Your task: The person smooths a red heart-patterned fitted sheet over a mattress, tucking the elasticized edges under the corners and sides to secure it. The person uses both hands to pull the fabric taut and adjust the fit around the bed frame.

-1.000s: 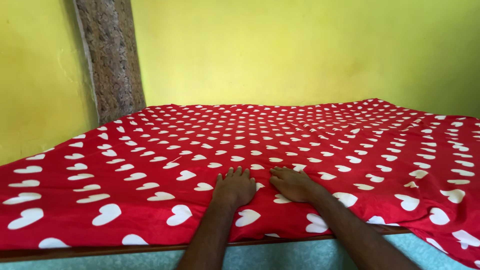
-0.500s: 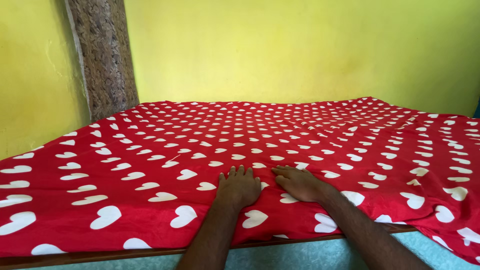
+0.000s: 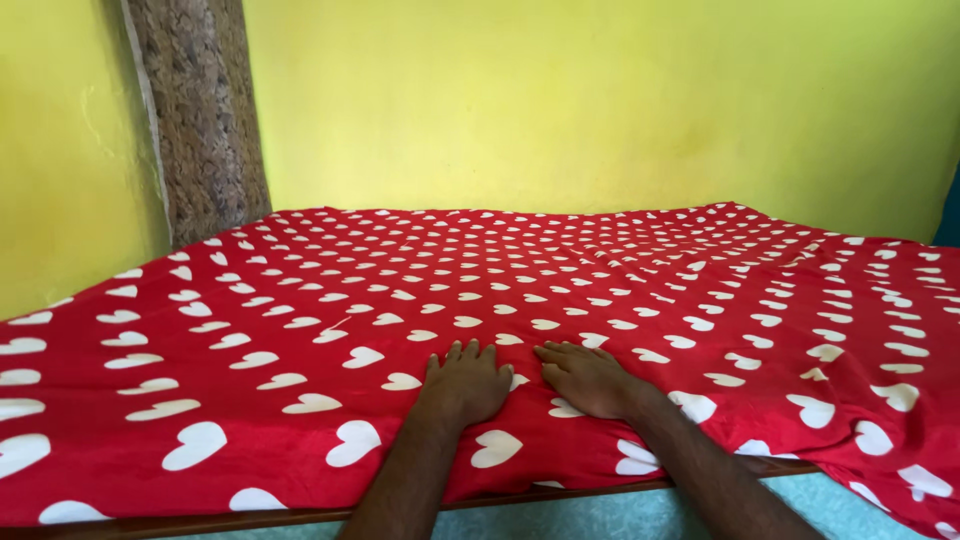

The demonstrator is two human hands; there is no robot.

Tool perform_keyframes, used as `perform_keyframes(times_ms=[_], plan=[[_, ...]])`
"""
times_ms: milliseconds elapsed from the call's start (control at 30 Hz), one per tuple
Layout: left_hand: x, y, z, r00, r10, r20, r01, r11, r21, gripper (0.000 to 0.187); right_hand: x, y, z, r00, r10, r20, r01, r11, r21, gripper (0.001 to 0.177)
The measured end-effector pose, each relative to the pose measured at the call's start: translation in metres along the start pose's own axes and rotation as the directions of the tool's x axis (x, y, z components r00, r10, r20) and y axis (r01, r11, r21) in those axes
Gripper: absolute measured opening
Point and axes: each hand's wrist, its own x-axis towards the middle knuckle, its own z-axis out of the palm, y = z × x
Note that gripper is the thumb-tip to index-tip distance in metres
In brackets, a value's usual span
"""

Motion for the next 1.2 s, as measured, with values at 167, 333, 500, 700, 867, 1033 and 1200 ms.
perform_keyframes(times_ms=[167, 333, 500, 700, 867, 1033, 1200], plan=[[-0.001, -0.001, 0.002, 1.000, -0.001, 0.007, 0.001, 1.000, -0.025, 0.070, -0.006, -0.010, -0.005, 1.000, -0.012, -0.005, 0.012, 1.000, -0.011, 0.063], [0.000, -0.001, 0.000, 0.999, -0.028, 0.022, 0.029, 0.999, -0.040, 0.072, -0.024, -0.010, -0.019, 0.993, -0.035, 0.112, 0.043, 0.996, -0.075, 0.064], [0.005, -0.004, 0.006, 0.998, -0.047, 0.043, 0.047, 0.999, -0.004, 0.074, -0.037, 0.094, -0.041, 0.958, 0.049, 0.281, -0.028, 0.997, -0.078, 0.061], [0.005, 0.000, 0.009, 0.993, -0.087, 0.075, 0.082, 0.995, 0.059, 0.075, -0.105, 0.263, -0.063, 0.972, 0.160, 0.173, -0.171, 0.984, 0.047, 0.066], [-0.009, 0.041, -0.004, 0.977, -0.203, 0.063, 0.197, 0.976, 0.091, 0.066, -0.100, 0.285, -0.049, 0.989, 0.110, 0.103, -0.106, 0.993, -0.042, 0.065], [-0.011, 0.158, 0.005, 0.997, -0.030, -0.072, 0.027, 0.999, -0.043, 0.065, -0.098, 0.301, -0.042, 0.983, -0.180, 0.041, 0.184, 0.957, -0.223, 0.062], [-0.029, 0.225, 0.042, 0.981, 0.099, -0.165, -0.104, 0.994, -0.024, 0.063, -0.126, 0.261, -0.063, 0.996, 0.058, 0.069, -0.053, 0.997, -0.063, 0.064]])
